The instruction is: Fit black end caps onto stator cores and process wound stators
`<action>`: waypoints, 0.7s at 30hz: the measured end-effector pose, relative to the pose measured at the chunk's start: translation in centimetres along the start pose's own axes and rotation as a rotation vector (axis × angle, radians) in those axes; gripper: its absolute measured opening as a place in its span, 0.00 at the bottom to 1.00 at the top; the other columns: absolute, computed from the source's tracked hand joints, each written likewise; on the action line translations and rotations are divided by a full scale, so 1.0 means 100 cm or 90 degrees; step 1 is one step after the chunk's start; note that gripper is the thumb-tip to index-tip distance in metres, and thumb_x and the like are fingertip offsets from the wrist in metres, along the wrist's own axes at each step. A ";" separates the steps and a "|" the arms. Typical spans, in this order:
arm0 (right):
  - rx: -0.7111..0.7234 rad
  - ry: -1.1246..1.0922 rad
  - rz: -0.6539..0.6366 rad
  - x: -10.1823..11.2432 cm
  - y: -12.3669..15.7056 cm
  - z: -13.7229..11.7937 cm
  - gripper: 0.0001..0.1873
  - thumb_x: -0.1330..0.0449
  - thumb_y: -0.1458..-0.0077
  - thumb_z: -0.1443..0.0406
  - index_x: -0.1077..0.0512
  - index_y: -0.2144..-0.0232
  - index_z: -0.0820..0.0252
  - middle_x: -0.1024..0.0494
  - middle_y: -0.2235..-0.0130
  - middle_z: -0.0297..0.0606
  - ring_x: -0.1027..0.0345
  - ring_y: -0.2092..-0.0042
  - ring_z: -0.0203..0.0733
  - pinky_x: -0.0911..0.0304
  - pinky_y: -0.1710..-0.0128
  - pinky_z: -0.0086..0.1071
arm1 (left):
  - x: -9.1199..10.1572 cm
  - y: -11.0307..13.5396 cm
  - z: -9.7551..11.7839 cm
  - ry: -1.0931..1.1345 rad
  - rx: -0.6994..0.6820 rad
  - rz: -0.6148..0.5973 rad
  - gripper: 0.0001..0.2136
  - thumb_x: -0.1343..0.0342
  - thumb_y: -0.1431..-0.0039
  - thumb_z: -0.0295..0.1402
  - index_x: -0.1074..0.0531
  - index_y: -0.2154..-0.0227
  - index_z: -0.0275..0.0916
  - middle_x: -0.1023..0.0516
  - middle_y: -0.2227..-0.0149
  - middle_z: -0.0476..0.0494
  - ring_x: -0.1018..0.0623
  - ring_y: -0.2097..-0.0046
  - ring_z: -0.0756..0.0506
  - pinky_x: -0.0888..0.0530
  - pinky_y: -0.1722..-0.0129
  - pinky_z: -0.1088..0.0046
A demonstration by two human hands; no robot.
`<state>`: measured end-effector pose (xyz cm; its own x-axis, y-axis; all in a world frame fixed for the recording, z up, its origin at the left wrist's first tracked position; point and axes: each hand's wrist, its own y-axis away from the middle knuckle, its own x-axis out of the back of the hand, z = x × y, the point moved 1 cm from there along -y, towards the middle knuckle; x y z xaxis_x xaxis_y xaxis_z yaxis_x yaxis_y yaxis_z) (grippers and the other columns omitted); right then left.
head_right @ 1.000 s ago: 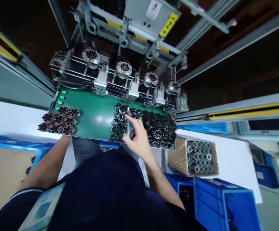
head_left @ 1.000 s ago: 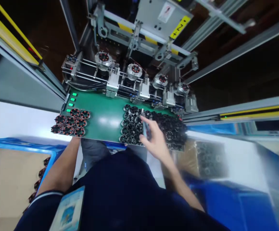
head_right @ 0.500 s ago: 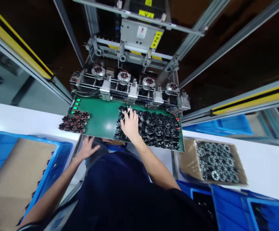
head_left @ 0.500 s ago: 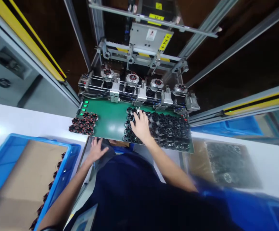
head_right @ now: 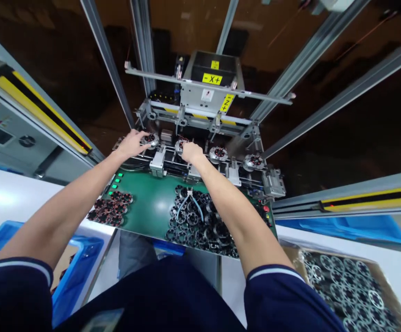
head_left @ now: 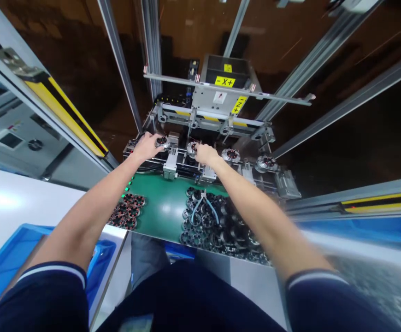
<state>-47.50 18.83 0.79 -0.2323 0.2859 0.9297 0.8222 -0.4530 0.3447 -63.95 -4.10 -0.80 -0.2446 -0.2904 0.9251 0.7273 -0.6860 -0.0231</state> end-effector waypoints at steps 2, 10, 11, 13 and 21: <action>-0.006 0.010 -0.090 0.000 -0.017 -0.001 0.24 0.29 0.22 0.52 0.21 0.35 0.61 0.17 0.37 0.48 0.17 0.41 0.49 0.16 0.40 0.48 | -0.013 -0.026 -0.004 -0.059 0.011 -0.046 0.28 0.34 0.27 0.48 0.19 0.30 0.40 0.23 0.31 0.27 0.22 0.27 0.28 0.27 0.22 0.50; 0.005 0.094 -0.235 0.022 -0.034 -0.013 0.24 0.29 0.22 0.53 0.21 0.35 0.61 0.16 0.39 0.47 0.17 0.42 0.48 0.15 0.42 0.47 | -0.007 -0.080 0.016 -0.198 0.000 -0.173 0.35 0.23 0.39 0.57 0.13 0.41 0.31 0.27 0.25 0.16 0.33 0.21 0.13 0.30 0.22 0.36; 0.017 0.112 -0.227 0.028 -0.030 -0.015 0.23 0.29 0.22 0.53 0.21 0.36 0.62 0.16 0.39 0.47 0.17 0.43 0.47 0.15 0.42 0.46 | 0.005 -0.080 0.019 -0.200 -0.010 -0.163 0.36 0.25 0.37 0.57 0.13 0.40 0.29 0.29 0.24 0.15 0.35 0.20 0.11 0.31 0.22 0.35; 0.058 0.143 -0.190 0.035 -0.015 -0.018 0.24 0.30 0.22 0.52 0.21 0.36 0.62 0.16 0.39 0.48 0.17 0.43 0.48 0.15 0.41 0.46 | 0.031 -0.068 0.020 -0.199 -0.039 -0.122 0.36 0.35 0.28 0.56 0.17 0.33 0.28 0.33 0.21 0.16 0.38 0.19 0.11 0.35 0.20 0.33; 0.326 0.200 -0.164 -0.060 0.085 -0.080 0.24 0.29 0.23 0.54 0.21 0.34 0.59 0.19 0.33 0.49 0.20 0.35 0.52 0.19 0.33 0.53 | 0.000 0.140 0.007 -0.194 -0.198 -0.273 0.13 0.29 0.31 0.47 0.08 0.57 0.44 0.14 0.48 0.37 0.19 0.37 0.31 0.33 0.19 0.38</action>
<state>-43.27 6.51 -0.86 -0.5315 0.0365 0.8463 0.8458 0.0782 0.5278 -53.34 -13.27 -0.87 -0.2462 0.2276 0.9421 0.3715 -0.8757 0.3086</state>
